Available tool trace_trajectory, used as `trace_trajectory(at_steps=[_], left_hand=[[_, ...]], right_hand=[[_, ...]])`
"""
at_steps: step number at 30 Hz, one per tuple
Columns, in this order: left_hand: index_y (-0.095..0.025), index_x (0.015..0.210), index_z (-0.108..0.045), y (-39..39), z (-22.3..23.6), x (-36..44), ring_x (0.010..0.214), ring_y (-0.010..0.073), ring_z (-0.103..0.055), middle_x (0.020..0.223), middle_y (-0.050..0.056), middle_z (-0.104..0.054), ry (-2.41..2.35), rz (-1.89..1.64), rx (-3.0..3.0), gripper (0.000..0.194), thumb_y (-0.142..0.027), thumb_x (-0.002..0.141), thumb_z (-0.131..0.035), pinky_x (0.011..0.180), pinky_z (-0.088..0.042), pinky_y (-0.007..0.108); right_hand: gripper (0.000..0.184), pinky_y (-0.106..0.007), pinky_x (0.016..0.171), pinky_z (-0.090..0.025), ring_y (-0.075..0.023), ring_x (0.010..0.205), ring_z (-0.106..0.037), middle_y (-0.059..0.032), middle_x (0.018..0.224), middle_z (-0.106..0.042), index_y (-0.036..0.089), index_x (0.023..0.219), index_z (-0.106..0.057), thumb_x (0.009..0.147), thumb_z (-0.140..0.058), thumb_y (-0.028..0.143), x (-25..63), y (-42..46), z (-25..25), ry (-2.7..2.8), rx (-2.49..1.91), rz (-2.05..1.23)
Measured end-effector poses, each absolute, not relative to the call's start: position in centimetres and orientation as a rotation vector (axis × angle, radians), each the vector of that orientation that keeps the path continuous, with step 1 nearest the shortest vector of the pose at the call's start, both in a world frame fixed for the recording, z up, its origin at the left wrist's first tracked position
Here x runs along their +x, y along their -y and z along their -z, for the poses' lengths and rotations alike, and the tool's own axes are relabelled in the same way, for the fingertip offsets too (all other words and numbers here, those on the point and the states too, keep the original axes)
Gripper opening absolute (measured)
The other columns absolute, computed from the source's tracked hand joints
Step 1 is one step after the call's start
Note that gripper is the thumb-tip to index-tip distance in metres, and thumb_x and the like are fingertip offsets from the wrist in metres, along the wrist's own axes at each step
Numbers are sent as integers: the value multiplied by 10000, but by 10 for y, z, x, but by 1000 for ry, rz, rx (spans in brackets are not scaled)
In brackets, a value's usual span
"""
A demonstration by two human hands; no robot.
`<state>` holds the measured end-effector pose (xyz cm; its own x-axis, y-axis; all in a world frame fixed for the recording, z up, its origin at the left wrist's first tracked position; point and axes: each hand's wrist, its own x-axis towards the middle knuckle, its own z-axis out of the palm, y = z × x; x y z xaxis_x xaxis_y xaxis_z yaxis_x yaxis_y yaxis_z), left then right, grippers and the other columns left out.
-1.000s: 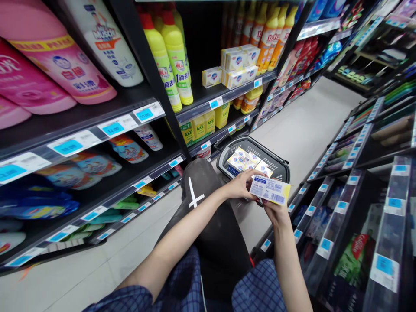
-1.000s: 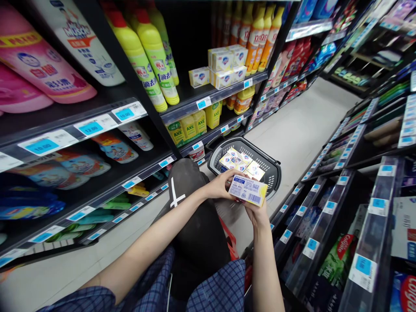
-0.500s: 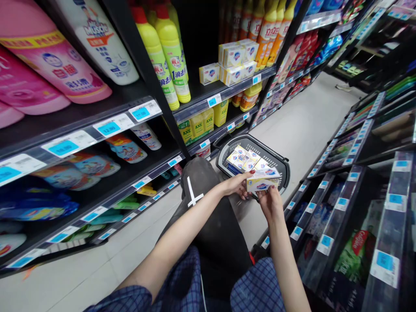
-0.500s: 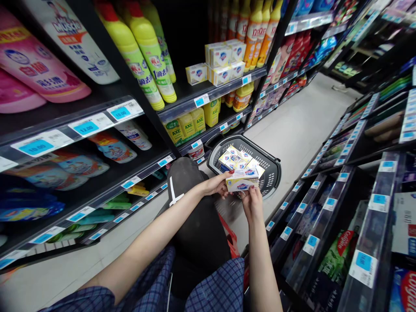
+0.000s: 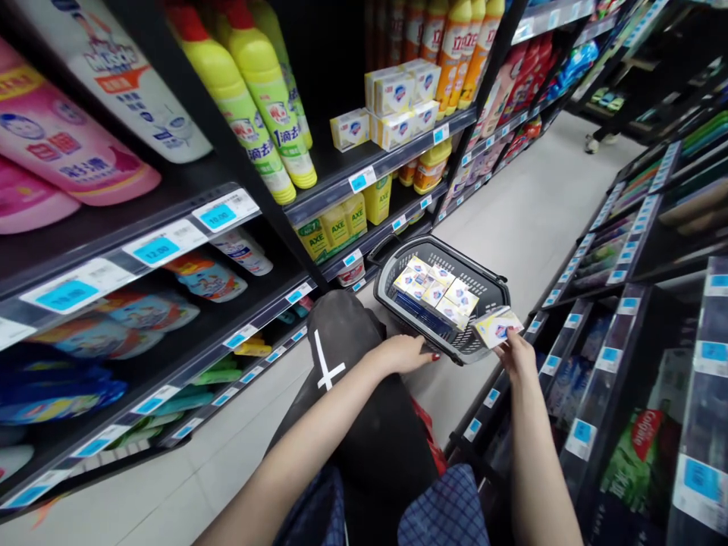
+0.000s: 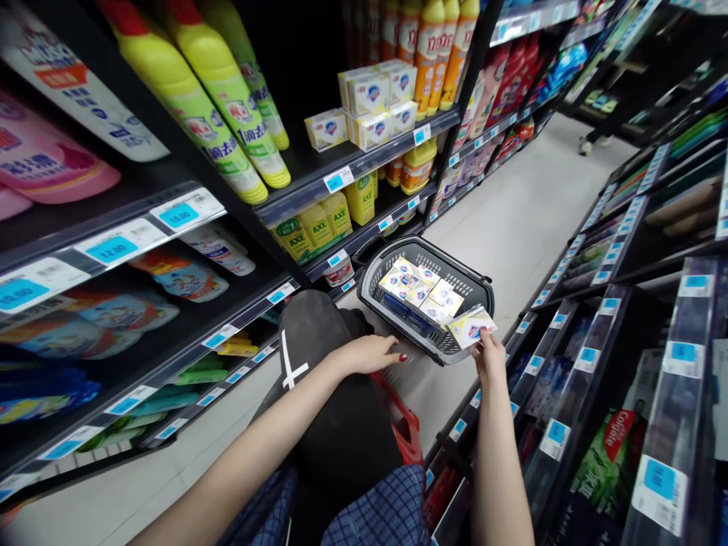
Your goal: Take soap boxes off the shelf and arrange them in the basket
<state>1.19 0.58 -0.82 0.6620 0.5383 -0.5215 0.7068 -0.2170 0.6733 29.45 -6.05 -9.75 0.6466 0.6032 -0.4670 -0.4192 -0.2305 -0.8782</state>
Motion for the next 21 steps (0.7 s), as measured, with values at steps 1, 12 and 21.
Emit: trace_trajectory(at_steps=[1, 12, 21], left_hand=[[-116, 1138, -610, -6, 9, 12, 1059, 365, -647, 1096, 212, -694, -992, 246, 1919, 491, -519, 865, -539, 910, -469, 443], [-75, 1258, -565, -15, 14, 29, 1113, 343, -619, 1185, 191, -660, -970, 527, 2089, 478, -410, 935, -456, 947, -489, 444], [-99, 1280, -569, -22, 18, 37, 1124, 332, -611, 1185, 164, -662, -971, 519, 1977, 457, -392, 942, -478, 954, -498, 455]], right_hand=[[281, -266, 540, -576, -138, 546, -625, -23, 686, -683, 168, 790, -639, 628, -810, 321, 309, 51, 105, 150, -1602, -951], [269, -132, 322, -385, -54, 354, -439, 60, 464, -527, 158, 766, -542, 721, -767, 299, 372, -47, 200, 34, -1986, -891], [269, -187, 389, -444, -70, 378, -443, 71, 491, -492, 136, 842, -606, 755, -739, 354, 384, -78, 253, 75, -2162, -856]])
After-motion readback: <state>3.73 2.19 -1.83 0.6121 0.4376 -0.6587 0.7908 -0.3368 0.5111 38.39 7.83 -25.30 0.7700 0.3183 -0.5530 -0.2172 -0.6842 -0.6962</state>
